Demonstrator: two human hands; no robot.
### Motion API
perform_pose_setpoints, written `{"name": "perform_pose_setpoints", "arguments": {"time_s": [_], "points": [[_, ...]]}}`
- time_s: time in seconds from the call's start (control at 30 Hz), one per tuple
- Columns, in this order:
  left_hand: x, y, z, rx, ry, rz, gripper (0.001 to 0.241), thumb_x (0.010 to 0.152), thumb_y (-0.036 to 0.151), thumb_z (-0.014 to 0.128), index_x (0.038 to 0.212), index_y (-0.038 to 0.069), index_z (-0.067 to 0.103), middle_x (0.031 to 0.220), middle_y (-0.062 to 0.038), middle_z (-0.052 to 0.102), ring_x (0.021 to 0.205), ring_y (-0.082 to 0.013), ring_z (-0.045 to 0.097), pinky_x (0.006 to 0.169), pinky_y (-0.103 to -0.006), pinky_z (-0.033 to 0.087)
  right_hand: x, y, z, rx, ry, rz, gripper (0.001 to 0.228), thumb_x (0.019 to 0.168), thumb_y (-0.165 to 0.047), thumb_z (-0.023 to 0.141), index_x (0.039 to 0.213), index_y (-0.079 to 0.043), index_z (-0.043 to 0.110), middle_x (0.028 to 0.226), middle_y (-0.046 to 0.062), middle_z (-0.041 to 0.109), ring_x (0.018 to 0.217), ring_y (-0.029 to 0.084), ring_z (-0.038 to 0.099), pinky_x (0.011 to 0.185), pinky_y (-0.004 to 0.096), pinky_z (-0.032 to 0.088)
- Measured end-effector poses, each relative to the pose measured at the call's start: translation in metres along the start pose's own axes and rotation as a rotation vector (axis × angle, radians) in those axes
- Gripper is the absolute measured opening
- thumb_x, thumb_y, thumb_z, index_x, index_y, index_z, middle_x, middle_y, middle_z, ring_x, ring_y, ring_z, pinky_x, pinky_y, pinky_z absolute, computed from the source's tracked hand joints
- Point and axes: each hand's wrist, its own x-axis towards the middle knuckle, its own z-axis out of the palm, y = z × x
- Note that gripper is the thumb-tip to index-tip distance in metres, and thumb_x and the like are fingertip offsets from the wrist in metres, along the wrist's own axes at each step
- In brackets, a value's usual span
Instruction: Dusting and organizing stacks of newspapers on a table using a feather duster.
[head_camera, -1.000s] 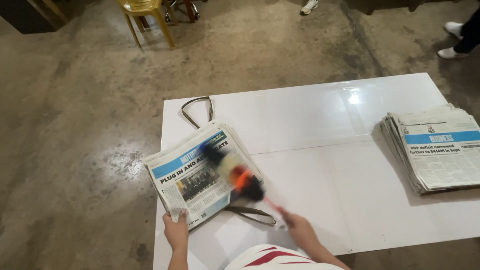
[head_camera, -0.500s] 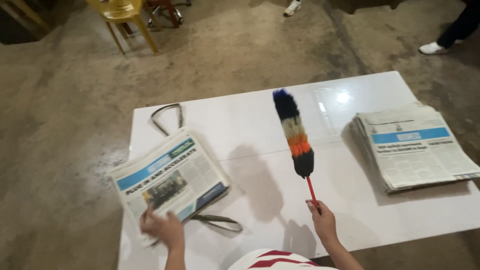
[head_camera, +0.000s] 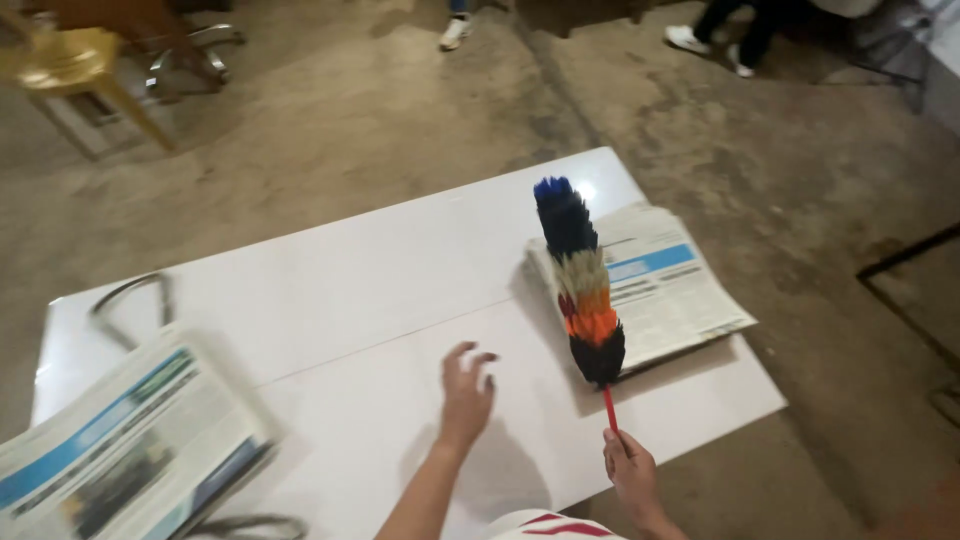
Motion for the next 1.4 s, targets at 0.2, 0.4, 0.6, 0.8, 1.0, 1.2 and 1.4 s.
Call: {"name": "perform_pose_setpoints", "arguments": {"time_s": [0.2,0.4,0.6,0.8,1.0,1.2,1.4], "points": [[0.036,0.09,0.108,0.281,-0.394,0.352,0.045,0.097,0.024,0.059,0.141,0.014,0.059,0.161,-0.011,0.037,0.151,-0.036,0.024,0.118,-0.0647,0.02,0.038,-0.007,-0.097,-0.014,0.008,-0.094,0.049,0.103,-0.042,0.049,0.074,-0.004,0.062,0.05,0.002,0.045,0.044,0.012,0.036,0.043,0.028,0.03],[0.034,0.075,0.196,0.414,-0.433,0.388,0.09,0.083,0.052,0.076,0.157,0.018,0.037,0.154,-0.023,0.033,0.137,-0.0382,0.041,0.11,-0.0711,0.021,0.078,0.01,-0.134,0.143,0.087,-0.023,0.043,0.105,-0.032,0.051,0.081,0.002,0.064,0.056,0.004,0.045,0.046,0.012,0.036,0.042,0.029,0.027],[0.042,0.089,0.199,0.481,-0.342,0.429,0.061,0.074,0.021,0.08,0.131,0.002,0.067,0.134,-0.017,0.064,0.113,-0.0311,0.059,0.111,-0.0473,0.038,0.107,0.003,-0.148,0.09,0.099,-0.017,0.046,0.103,-0.033,0.053,0.079,0.005,0.066,0.05,0.003,0.041,0.043,0.012,0.034,0.041,0.028,0.026],[0.082,0.077,0.193,0.178,-0.645,-0.082,0.017,0.095,0.022,0.063,0.102,0.015,0.076,0.09,-0.006,0.077,0.077,-0.0212,0.074,0.078,-0.0355,0.061,0.116,-0.028,-0.145,0.074,0.114,0.063,0.047,0.104,-0.034,0.052,0.081,0.005,0.066,0.055,0.005,0.042,0.048,0.014,0.036,0.045,0.029,0.028],[0.073,0.047,0.155,-1.53,-0.133,-0.818,0.023,0.099,0.01,0.058,0.119,0.002,0.065,0.109,-0.013,0.067,0.092,-0.0239,0.062,0.081,-0.0402,0.05,0.116,-0.046,-0.127,0.09,0.035,-0.248,0.033,0.101,-0.019,0.051,0.123,0.002,0.063,0.061,0.002,0.043,0.052,0.012,0.039,0.047,0.025,0.031],[0.051,0.046,0.024,-1.003,0.081,-0.961,0.06,0.096,0.039,0.051,0.127,-0.012,0.059,0.127,-0.027,0.061,0.11,-0.0359,0.058,0.087,-0.0479,0.054,0.106,-0.063,-0.085,0.048,-0.09,-0.376,0.037,0.102,-0.018,0.049,0.134,-0.003,0.061,0.059,-0.002,0.04,0.052,0.009,0.032,0.047,0.024,0.026],[-0.073,-0.098,-0.016,-0.739,-0.038,-1.406,0.046,0.105,0.024,0.053,0.142,-0.004,0.048,0.111,-0.032,0.073,0.07,-0.0406,0.075,0.053,-0.041,0.059,0.078,-0.027,-0.013,-0.681,-0.256,-0.579,0.06,0.086,-0.011,0.063,0.14,-0.037,0.055,0.081,0.001,0.08,0.052,0.016,0.063,0.053,0.033,0.054]]}}
